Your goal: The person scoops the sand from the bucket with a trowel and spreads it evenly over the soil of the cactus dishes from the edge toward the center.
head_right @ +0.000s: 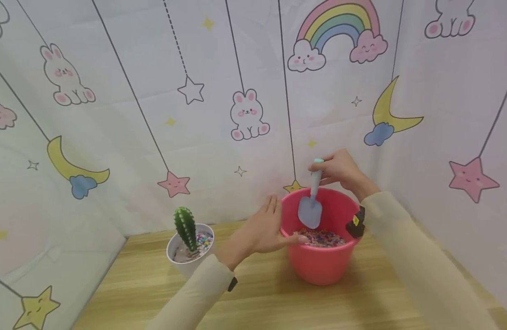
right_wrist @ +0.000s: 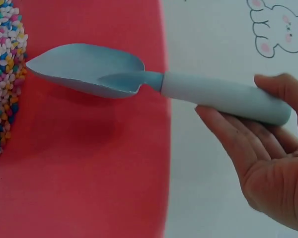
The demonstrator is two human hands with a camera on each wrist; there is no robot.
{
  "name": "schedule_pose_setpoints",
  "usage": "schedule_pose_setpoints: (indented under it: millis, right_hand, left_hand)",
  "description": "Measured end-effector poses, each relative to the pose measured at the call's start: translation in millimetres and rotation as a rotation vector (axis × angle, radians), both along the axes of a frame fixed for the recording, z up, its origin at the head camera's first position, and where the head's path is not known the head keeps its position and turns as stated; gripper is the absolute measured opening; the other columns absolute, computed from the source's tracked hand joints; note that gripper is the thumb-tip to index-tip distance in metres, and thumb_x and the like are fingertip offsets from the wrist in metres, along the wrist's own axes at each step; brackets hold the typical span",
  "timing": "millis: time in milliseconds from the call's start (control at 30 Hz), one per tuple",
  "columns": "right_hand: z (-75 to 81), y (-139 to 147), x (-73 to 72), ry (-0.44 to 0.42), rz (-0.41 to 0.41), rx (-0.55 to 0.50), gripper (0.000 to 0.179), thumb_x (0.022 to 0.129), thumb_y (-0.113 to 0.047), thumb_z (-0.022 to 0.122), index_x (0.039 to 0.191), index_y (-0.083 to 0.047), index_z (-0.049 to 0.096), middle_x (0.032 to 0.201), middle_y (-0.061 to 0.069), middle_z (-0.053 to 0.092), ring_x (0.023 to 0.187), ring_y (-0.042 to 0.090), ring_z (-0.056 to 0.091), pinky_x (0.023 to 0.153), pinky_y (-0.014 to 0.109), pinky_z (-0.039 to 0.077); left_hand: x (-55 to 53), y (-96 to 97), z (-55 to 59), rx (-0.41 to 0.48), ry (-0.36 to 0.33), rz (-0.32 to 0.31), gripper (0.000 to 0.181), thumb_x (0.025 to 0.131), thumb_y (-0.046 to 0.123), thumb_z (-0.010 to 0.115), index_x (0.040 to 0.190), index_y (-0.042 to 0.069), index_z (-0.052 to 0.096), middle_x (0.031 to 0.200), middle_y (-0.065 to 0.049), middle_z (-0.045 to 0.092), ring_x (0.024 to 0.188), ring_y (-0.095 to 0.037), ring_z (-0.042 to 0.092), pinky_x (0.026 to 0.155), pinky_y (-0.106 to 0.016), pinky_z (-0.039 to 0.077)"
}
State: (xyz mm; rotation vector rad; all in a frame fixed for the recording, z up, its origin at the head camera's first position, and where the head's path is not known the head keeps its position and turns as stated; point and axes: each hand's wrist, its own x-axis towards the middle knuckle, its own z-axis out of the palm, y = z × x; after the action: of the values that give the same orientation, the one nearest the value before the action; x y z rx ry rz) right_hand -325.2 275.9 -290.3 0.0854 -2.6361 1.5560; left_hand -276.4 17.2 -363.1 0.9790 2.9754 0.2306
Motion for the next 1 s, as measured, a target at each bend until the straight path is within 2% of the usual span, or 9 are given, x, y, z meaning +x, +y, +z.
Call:
schedule_pose_setpoints:
  millis: [167, 367, 500, 700, 867, 1000]
  right_hand:
    - [-5.3, 0, -5.0, 0.012, 0.112, 0.059, 0.04, 0.102, -0.023, 0.071, 0.126, 0.009, 0.072, 0.114, 0.019, 0.08, 0.099, 0.028, 0.081, 0.088, 0.045, 0.066]
    - [-13.7, -2, -14.2, -0.025, 0.264, 0.123, 0.036, 0.097, -0.022, 0.077, 0.121, 0.006, 0.076, 0.105, 0.01, 0.082, 0.098, 0.022, 0.076, 0.087, 0.039, 0.067]
    - [-19.8, -4, -17.3, -0.049, 0.326, 0.15, 0.035, 0.095, -0.022, 0.079, 0.119, 0.003, 0.077, 0.104, 0.008, 0.082, 0.098, 0.022, 0.071, 0.086, 0.035, 0.066]
    - [-26.7, 0, -15.6, -0.053, 0.326, 0.165, 0.032, 0.093, -0.025, 0.082, 0.116, -0.004, 0.08, 0.106, 0.008, 0.081, 0.099, 0.025, 0.07, 0.086, 0.037, 0.066]
    - [-34.4, 5, -16.0, -0.06, 0.307, 0.156, 0.033, 0.093, -0.027, 0.081, 0.116, -0.004, 0.08, 0.105, 0.008, 0.081, 0.099, 0.025, 0.071, 0.088, 0.039, 0.066]
    - [-38.6, 6, -18.6, -0.073, 0.321, 0.135, 0.034, 0.094, -0.026, 0.08, 0.118, -0.003, 0.079, 0.107, 0.01, 0.081, 0.098, 0.024, 0.074, 0.089, 0.041, 0.066]
  left_hand:
    - [-0.3, 0.2, -0.7, 0.003, 0.012, -0.002, 0.131, 0.081, 0.098, 0.041, 0.169, 0.005, 0.012, 0.178, -0.017, 0.011, 0.166, -0.038, 0.014, 0.13, -0.045, 0.033]
    - [-0.4, -0.5, 1.3, -0.016, 0.027, -0.01, 0.13, 0.082, 0.097, 0.041, 0.168, 0.004, 0.014, 0.178, -0.017, 0.012, 0.165, -0.038, 0.014, 0.131, -0.044, 0.032]
    - [0.1, -0.3, 0.7, -0.029, 0.027, -0.017, 0.128, 0.083, 0.097, 0.04, 0.168, 0.005, 0.015, 0.178, -0.016, 0.012, 0.166, -0.037, 0.015, 0.13, -0.043, 0.033]
    - [0.4, 0.1, -3.5, -0.019, 0.026, -0.019, 0.127, 0.083, 0.096, 0.039, 0.169, 0.005, 0.015, 0.178, -0.015, 0.013, 0.166, -0.036, 0.013, 0.13, -0.043, 0.032]
    - [0.2, 0.7, -5.0, -0.013, 0.028, -0.02, 0.126, 0.084, 0.095, 0.04, 0.169, 0.005, 0.015, 0.178, -0.015, 0.014, 0.166, -0.036, 0.013, 0.13, -0.043, 0.033]
    - [-0.6, 1.1, -4.5, -0.016, 0.036, -0.019, 0.126, 0.084, 0.095, 0.041, 0.168, 0.004, 0.016, 0.178, -0.016, 0.015, 0.166, -0.037, 0.015, 0.13, -0.043, 0.033]
